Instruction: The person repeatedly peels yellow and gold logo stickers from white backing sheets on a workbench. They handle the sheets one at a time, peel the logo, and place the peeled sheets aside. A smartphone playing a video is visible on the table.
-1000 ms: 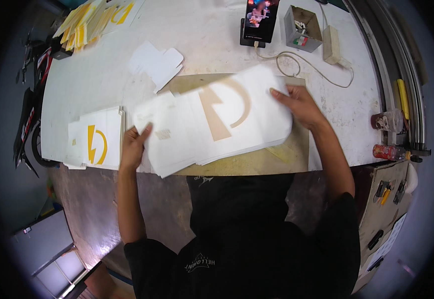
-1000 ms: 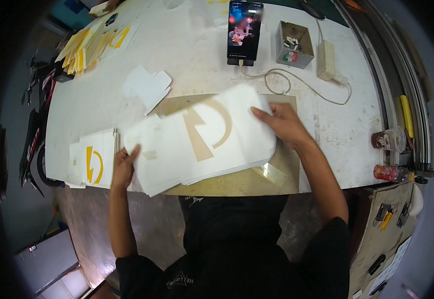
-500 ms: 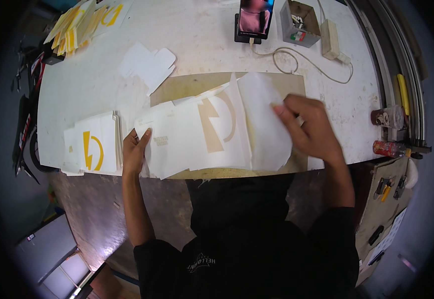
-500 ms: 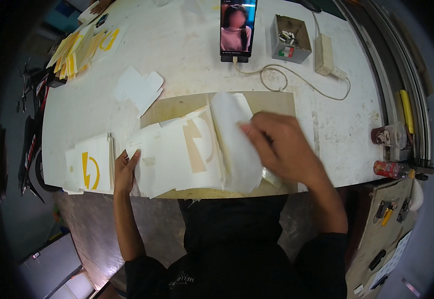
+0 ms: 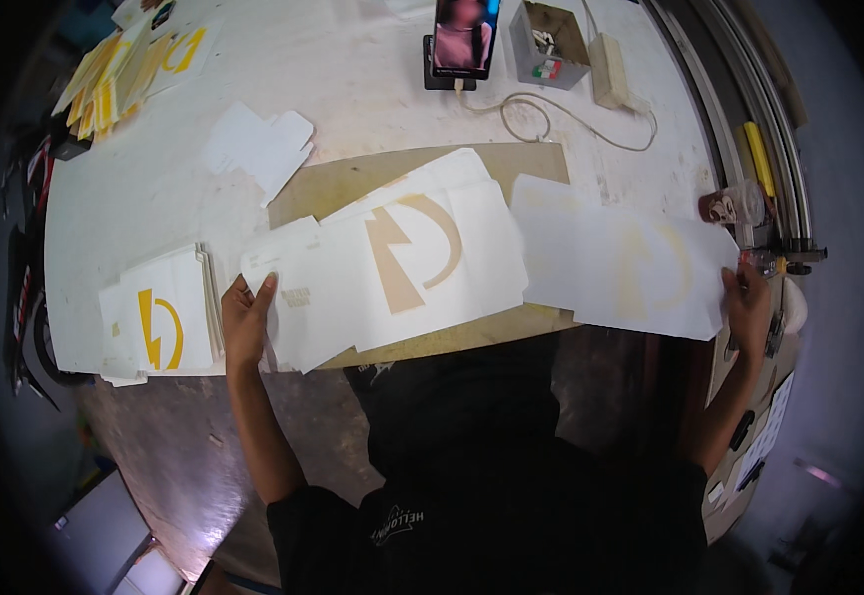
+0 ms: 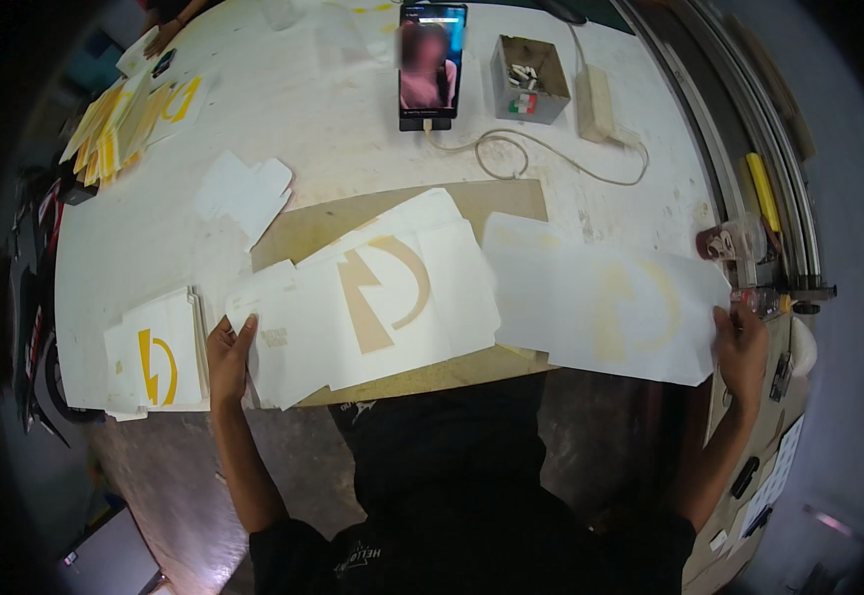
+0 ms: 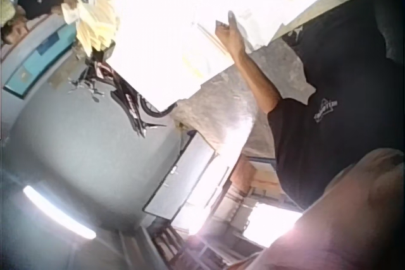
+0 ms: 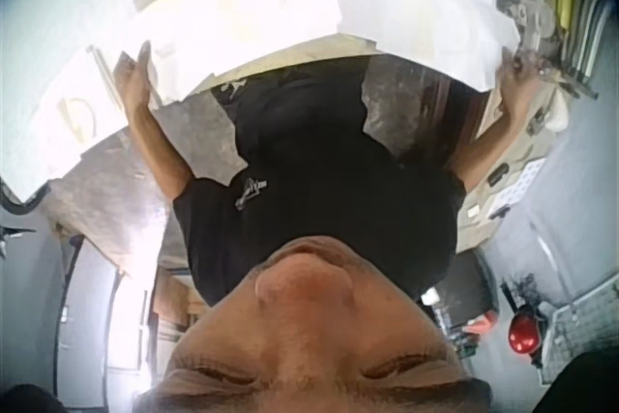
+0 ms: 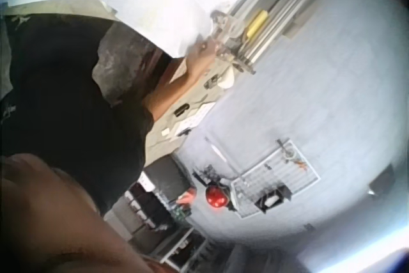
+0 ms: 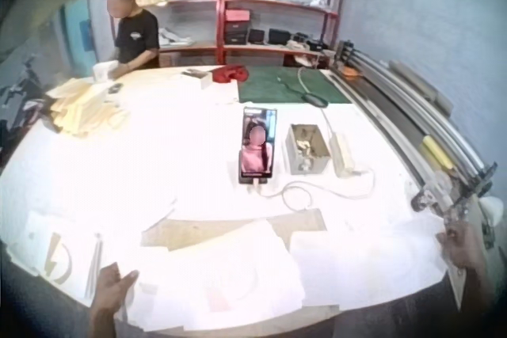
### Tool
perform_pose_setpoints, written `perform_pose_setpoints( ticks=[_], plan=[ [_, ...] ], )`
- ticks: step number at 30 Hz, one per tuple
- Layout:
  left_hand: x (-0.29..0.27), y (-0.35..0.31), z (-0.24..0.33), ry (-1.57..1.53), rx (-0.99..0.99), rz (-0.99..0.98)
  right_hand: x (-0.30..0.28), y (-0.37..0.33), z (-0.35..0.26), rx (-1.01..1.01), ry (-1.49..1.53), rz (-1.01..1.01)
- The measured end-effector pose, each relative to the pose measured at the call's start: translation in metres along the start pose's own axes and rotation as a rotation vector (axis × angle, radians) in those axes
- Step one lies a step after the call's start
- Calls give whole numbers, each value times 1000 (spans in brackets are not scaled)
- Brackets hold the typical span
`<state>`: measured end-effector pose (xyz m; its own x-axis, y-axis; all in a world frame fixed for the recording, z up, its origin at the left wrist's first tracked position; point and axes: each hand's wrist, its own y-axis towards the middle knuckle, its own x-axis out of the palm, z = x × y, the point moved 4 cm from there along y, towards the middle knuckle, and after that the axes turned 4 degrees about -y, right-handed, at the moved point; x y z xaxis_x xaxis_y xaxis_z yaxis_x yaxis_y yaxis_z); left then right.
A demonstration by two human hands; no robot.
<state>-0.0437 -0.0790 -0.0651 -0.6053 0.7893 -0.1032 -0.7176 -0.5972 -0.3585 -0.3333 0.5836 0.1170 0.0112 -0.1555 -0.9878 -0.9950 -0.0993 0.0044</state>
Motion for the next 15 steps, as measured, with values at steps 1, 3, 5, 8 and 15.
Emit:
perform_pose_setpoints(
  ticks=[1,3,5,8,15],
  plan=[
    [2,-1,3,-37,9,2,0,-8,10,10,149,60],
    [8,-4,10,-113,27,8,4,-21,31,28,446,183],
    [9,-4,9,-84,43,3,1,-27,55,52,469,239],
    [5,-7,3,-61,42,17,-4,-33,70,-1,596,382],
    [1,-1,3,13,36,45,-1,-38,61,-23,583,512]
  ],
)
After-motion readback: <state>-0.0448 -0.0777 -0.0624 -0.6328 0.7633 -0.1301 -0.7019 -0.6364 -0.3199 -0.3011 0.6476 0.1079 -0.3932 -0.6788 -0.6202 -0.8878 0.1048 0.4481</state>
